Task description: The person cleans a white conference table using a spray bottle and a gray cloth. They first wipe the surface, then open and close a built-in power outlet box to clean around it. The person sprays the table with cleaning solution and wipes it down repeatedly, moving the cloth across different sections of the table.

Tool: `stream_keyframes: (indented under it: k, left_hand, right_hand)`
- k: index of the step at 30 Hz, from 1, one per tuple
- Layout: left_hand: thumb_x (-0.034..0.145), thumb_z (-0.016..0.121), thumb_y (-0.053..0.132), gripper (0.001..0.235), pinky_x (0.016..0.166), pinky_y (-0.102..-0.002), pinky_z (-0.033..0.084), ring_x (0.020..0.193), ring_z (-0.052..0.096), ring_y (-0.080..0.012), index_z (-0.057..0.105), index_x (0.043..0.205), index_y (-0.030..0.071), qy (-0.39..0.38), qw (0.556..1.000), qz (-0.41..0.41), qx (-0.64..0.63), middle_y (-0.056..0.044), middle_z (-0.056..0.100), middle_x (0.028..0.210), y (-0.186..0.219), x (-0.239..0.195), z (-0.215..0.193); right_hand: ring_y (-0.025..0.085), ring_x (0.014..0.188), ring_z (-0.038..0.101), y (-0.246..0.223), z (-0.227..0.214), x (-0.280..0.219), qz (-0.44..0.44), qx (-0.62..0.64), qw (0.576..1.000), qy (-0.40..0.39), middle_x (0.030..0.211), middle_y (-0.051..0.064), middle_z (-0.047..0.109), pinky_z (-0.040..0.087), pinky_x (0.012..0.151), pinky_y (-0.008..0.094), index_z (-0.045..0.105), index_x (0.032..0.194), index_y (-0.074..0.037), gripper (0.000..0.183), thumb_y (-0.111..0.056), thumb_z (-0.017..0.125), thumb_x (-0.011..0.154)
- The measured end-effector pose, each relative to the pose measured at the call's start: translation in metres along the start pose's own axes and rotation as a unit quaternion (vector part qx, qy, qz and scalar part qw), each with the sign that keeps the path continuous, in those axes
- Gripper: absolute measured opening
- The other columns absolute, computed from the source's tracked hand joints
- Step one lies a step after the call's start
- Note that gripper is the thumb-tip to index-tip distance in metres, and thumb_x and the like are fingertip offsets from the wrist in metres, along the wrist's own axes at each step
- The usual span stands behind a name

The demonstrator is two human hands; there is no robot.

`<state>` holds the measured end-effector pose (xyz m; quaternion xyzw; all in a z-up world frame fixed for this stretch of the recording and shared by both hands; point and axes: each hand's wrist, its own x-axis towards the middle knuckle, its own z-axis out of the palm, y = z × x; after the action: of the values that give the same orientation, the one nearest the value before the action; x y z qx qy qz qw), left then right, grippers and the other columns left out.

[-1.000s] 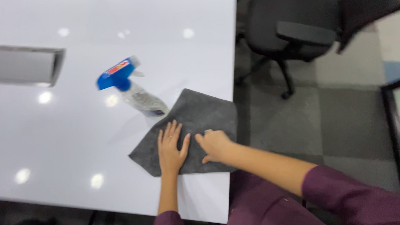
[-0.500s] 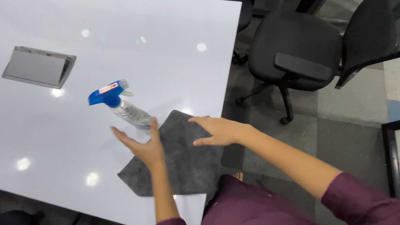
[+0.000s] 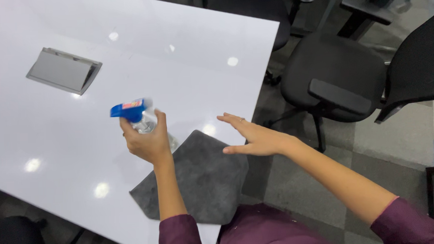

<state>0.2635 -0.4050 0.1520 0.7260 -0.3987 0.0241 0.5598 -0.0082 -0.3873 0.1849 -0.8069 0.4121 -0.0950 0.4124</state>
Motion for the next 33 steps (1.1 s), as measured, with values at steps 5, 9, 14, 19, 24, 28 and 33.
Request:
stream_keyframes:
  k: [5,9,14,19,24,28,33]
  left_hand:
    - [0.088,0.066,0.001,0.053,0.099,-0.038,0.055,0.108,0.072,-0.0272,0.054,0.139,-0.001,-0.038,0.982,-0.001,-0.187,-0.018,0.072,0.118,-0.003,-0.016,0.018]
    - [0.087,0.058,-0.006,0.046,0.107,-0.035,0.05,0.122,0.067,-0.0225,0.05,0.132,-0.001,-0.101,0.943,0.034,-0.317,-0.016,0.07,0.128,-0.01,-0.024,0.031]
    - [0.075,0.064,-0.014,0.045,0.087,-0.029,0.056,0.098,0.066,-0.0161,0.067,0.118,-0.007,-0.195,0.896,-0.104,-0.384,-0.012,0.067,0.109,-0.012,-0.017,0.044]
    - [0.066,0.067,-0.014,0.05,0.073,-0.028,0.057,0.079,0.07,-0.0143,0.076,0.113,-0.004,-0.298,0.897,-0.153,-0.289,-0.008,0.075,0.09,0.015,-0.001,0.054]
    - [0.059,0.066,-0.016,0.054,0.073,-0.027,0.058,0.082,0.07,-0.0131,0.079,0.109,-0.002,-0.441,0.846,-0.121,-0.275,-0.007,0.078,0.092,0.074,-0.015,0.068]
    - [0.06,0.069,-0.014,0.048,0.07,-0.029,0.059,0.08,0.073,-0.014,0.08,0.105,0.001,-0.536,0.784,-0.143,-0.277,-0.007,0.079,0.09,0.129,-0.047,0.096]
    - [0.059,0.073,-0.01,0.036,0.072,-0.031,0.059,0.08,0.072,-0.0185,0.08,0.093,0.0,-0.625,0.722,-0.073,-0.288,-0.011,0.076,0.089,0.201,-0.092,0.147]
  right_hand:
    - [0.035,0.139,0.05,0.01,-0.016,-0.011,0.043,0.098,0.993,0.045,0.161,0.017,0.036,0.048,0.107,0.049,0.029,0.158,-0.016,0.087,-0.052,0.066,0.087]
    - [0.034,0.135,0.054,0.018,-0.019,-0.013,0.029,0.119,0.991,0.049,0.159,0.016,0.039,0.051,0.102,0.046,0.033,0.156,-0.013,0.083,-0.046,0.066,0.088]
    - [0.031,0.139,0.053,0.033,-0.014,0.006,-0.01,0.252,0.964,0.085,0.157,0.014,0.046,0.051,0.108,0.046,0.039,0.152,-0.009,0.074,-0.041,0.068,0.093]
    - [0.03,0.146,0.048,0.049,-0.025,0.019,-0.071,0.265,0.95,0.148,0.157,0.014,0.048,0.046,0.114,0.048,0.044,0.151,-0.008,0.075,-0.036,0.076,0.09]
    - [0.028,0.149,0.039,0.065,-0.063,0.018,-0.085,0.291,0.943,0.137,0.158,0.013,0.044,0.039,0.118,0.047,0.04,0.153,-0.008,0.09,-0.024,0.087,0.078]
    - [0.028,0.146,0.047,0.085,-0.101,-0.007,-0.114,0.321,0.938,0.068,0.155,0.015,0.05,0.035,0.123,0.044,0.042,0.154,-0.007,0.094,-0.019,0.091,0.074]
    - [0.023,0.139,0.049,0.127,-0.155,-0.042,-0.115,0.263,0.955,0.071,0.15,0.011,0.052,0.039,0.116,0.04,0.039,0.153,-0.009,0.102,-0.02,0.092,0.067]
